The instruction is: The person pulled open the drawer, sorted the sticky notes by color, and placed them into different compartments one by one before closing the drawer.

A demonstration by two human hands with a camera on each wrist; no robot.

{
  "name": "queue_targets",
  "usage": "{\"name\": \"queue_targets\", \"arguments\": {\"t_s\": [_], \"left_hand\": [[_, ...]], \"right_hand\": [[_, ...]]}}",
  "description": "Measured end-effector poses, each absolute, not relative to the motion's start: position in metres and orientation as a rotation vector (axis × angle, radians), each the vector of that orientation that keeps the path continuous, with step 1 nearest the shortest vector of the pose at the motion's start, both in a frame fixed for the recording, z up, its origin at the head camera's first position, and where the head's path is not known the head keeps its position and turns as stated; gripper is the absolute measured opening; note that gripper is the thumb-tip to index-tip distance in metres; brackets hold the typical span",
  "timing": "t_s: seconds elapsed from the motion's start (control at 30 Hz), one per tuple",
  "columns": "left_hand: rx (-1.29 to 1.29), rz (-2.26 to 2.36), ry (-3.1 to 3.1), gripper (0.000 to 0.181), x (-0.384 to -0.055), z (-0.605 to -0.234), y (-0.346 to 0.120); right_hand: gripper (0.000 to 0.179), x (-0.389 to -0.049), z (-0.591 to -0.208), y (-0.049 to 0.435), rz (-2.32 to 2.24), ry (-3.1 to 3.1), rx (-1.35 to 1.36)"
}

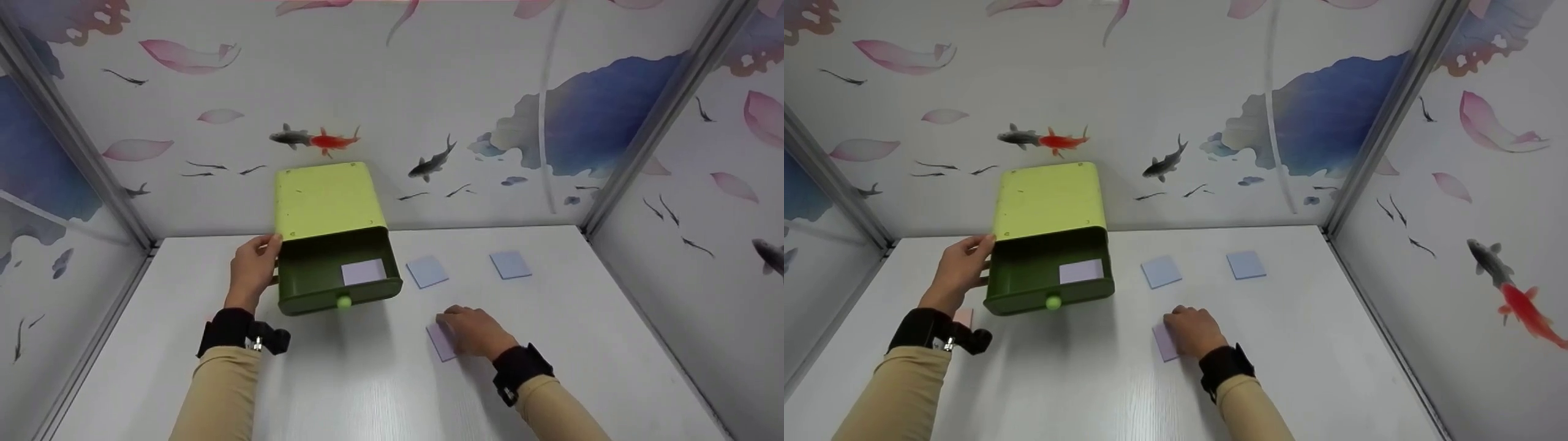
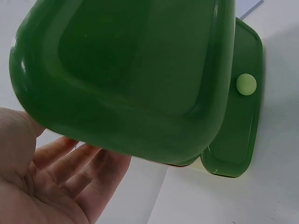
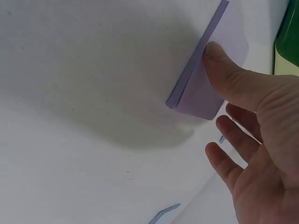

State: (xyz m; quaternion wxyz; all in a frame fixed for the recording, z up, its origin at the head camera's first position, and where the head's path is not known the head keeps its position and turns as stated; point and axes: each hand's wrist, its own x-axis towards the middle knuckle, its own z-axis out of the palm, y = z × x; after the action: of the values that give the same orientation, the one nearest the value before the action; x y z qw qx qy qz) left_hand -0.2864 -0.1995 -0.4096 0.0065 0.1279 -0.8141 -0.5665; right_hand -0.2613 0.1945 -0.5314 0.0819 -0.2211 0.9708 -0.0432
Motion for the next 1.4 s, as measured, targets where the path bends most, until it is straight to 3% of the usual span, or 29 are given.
{"name": "queue_targets", "arguments": {"t_s": [0.67, 0.93, 1.2, 1.4], "left_hand": [[0.402, -1.764, -2.539, 0.058, -0.2838, -0.4105, -0.1993], [0.414, -1.772, -2.533, 0.058, -0.2844, -0.4109, -0.1981], [0.384, -1.773, -2.537, 0.057, -0.2847, -0.4102, -0.1974], [0.371, -1.769, -2.538, 0.056, -0.2833, -0.4085, -0.1972]], "right_hand": [[0.06, -0.26, -0.5331, 0.1963, -0.21, 2.895, -0.611], [0.044, -0.2621, -0.5345, 0.1933, -0.164, 2.938, -0.639], [0.048, -0.264, -0.536, 0.1935, -0.268, 2.932, -0.571], [0.035, -0.2652, -0.536, 0.1939, -0.302, 2.979, -0.575]]}}
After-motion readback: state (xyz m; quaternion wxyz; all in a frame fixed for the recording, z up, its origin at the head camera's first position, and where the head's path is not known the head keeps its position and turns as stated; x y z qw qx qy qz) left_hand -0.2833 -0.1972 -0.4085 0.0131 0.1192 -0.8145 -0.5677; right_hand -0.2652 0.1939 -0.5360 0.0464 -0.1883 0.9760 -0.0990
